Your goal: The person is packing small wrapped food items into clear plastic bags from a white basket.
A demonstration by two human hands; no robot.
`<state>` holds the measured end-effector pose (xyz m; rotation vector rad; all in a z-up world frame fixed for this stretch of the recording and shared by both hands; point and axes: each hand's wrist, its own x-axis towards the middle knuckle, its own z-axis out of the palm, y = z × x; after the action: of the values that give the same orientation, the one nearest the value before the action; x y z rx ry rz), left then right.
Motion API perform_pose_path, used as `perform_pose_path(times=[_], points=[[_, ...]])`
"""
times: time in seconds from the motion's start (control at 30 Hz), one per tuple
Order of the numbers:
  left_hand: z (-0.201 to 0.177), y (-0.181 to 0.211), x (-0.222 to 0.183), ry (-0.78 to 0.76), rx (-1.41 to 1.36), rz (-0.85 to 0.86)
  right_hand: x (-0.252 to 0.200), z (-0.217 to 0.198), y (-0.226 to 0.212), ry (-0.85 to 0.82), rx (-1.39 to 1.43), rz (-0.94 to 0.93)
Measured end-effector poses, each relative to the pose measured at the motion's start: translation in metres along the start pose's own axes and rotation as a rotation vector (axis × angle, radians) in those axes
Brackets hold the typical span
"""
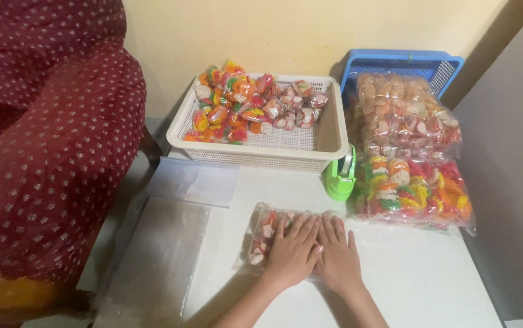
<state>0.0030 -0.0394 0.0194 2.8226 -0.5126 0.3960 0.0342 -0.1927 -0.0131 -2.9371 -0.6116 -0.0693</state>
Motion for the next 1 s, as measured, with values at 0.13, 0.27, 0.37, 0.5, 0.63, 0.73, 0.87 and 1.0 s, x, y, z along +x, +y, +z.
perform_pose_path(times=[0.13,0.27,0.37,0.5,0.63,0.73,0.87,1.0], points=[[-0.042,-0.001,-0.006,-0.315,-0.23,-0.081,-0.014,-0.031,-0.01,0.183,0.52,0.008],[-0.035,-0.044,-0.036,0.139,-0.683,-0.188,-0.041,-0.069,0.003,0.28,0.966,0.263],[-0.039,-0.071,-0.073,0.137,-0.735,-0.369,-0.062,-0.076,0.024,0.059,0.871,0.386],[-0.066,-0.077,-0.111,-0.293,-0.909,-0.635,-0.08,-0.137,-0.029,-0.262,1.209,0.718],[-0.039,-0.083,-0.109,-0.183,-0.871,-0.693,-0.075,-0.062,0.012,-0.109,0.768,0.505],[-0.027,-0.094,-0.099,-0.026,-0.806,-0.623,-0.061,-0.019,0.037,0.04,0.716,0.418],[-0.001,-0.103,-0.088,0.036,-0.77,-0.571,-0.052,-0.033,0.021,0.144,0.799,0.603],[0.055,-0.123,-0.08,0.205,-0.748,-0.633,-0.041,0.005,0.036,0.318,0.829,0.55]])
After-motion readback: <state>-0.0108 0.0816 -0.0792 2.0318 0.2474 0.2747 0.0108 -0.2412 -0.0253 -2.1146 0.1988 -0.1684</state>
